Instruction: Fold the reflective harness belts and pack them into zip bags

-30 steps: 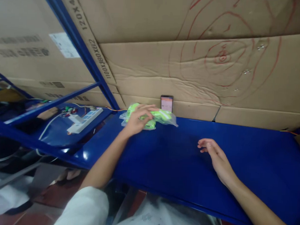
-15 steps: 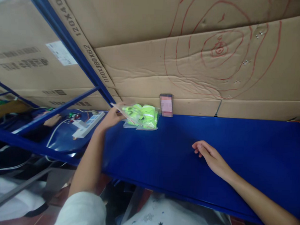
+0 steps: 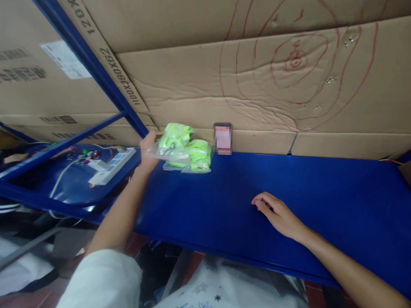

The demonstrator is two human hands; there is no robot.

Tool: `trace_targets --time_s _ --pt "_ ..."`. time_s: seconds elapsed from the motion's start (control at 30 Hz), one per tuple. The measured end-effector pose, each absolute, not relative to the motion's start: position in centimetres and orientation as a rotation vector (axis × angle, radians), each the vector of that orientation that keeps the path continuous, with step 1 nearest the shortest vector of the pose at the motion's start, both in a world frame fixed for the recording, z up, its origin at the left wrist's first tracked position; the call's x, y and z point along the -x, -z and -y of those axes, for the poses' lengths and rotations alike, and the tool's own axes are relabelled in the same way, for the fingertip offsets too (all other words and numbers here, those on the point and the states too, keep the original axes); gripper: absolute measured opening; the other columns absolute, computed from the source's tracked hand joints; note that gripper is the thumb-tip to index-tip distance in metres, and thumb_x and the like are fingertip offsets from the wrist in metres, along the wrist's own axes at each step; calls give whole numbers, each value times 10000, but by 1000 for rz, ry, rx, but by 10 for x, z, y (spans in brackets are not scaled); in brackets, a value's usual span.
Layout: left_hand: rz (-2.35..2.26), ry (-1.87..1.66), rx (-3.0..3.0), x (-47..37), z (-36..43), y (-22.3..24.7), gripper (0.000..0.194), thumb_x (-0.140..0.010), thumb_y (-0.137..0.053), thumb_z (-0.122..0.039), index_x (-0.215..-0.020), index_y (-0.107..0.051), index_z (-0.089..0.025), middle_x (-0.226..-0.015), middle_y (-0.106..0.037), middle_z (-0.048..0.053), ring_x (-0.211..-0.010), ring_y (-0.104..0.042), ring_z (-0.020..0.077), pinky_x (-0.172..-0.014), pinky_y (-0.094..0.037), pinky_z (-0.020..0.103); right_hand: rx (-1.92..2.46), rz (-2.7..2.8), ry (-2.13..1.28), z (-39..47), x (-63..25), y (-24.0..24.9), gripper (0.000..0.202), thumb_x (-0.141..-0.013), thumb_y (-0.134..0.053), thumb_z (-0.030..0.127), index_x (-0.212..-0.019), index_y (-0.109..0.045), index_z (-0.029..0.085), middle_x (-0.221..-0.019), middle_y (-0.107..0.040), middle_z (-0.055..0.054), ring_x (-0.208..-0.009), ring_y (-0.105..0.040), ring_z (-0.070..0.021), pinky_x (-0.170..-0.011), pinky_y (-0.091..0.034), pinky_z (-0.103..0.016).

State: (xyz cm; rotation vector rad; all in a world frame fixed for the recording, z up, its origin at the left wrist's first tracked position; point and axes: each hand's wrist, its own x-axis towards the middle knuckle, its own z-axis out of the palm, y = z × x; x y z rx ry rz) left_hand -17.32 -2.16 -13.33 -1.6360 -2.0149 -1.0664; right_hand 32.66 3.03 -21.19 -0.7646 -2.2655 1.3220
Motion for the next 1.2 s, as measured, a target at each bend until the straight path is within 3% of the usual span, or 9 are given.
trace_targets --time_s 0.13,0.23,0.37,0.47,0.6,0.7,0.87,1.07,1.2 --pt "2133 907 1936 185 6 127 396 -776 -593 -320 -1108 -759 -183 -1188 -762 112 -1124 -697 280 -1043 -526 387 706 2372 -1318 -30 -327 216 365 -1088 -443 519 -995 -657 239 -1062 -659 -47 -969 -631 -173 -860 -465 -315" --pt "2211 896 1971 190 14 120 378 -820 -577 -339 -1094 -794 -196 -1222 -761 108 -1160 -694 295 -1090 -503 400 684 2456 -1310 -32 -326 216 361 -1092 -441 505 -962 -646 238 -1035 -648 -39 -927 -625 -161 -832 -462 -310" --pt "2296 1071 1830 175 34 116 533 -983 -468 -520 -1316 -705 -178 -1246 -752 119 -1173 -690 285 -1087 -512 417 724 2559 -1226 -40 -315 205 335 -1089 -438 494 -1005 -652 250 -1004 -669 -32 -861 -631 -163 -806 -475 -326" --pt "2332 1261 1761 157 36 118 687 -998 -407 -697 -1426 -619 -202 -1375 -698 112 -1275 -644 274 -1133 -488 412 715 2625 -1119 -52 -285 193 262 -1061 -494 460 -1118 -650 259 -1060 -697 -45 -884 -651 -185 -841 -501 -356" --pt "2463 1509 1592 156 17 127 841 -939 -375 -838 -1460 -597 -216 -1523 -593 123 -1450 -513 324 -1233 -384 472 726 2418 -1292 -70 -207 177 462 -968 -653 440 -1364 -565 219 -1419 -610 -124 -1166 -649 -233 -1021 -505 -382" --pt "2648 1633 1574 170 -1 136 894 -929 -324 -865 -1420 -640 -188 -1407 -676 175 -1328 -630 360 -1073 -533 490 936 2216 -1508 -80 -142 171 724 -987 -583 576 -1552 -390 167 -1571 -477 -202 -1230 -649 -264 -1070 -506 -417" --pt "2801 1765 1746 187 -7 146 793 -840 -529 -864 -1178 -767 -187 -1118 -794 166 -1009 -765 350 -869 -622 461 976 2093 -1576 -80 -83 175 881 -970 -530 705 -1590 -320 114 -1558 -512 -205 -1409 -543 -296 -1190 -418 -441" --pt "2683 1959 1418 197 12 156 852 -915 -402 -849 -1473 -538 -219 -1421 -654 186 -1224 -684 324 -924 -594 460 914 2000 -1559 -77 -76 189 1024 -833 -759 625 -1617 -272 182 -1677 -365 -134 -1562 -343 -262 -1294 -266 -391" --pt "2824 1937 1461 192 12 160 897 -891 -344 -894 -1361 -637 -187 -1227 -736 216 -1038 -742 351 -810 -611 477 905 1936 -1657 -80 -59 194 1009 -935 -441 794 -1660 -94 183 -1643 -401 -179 -1482 -466 -291 -1219 -387 -473"
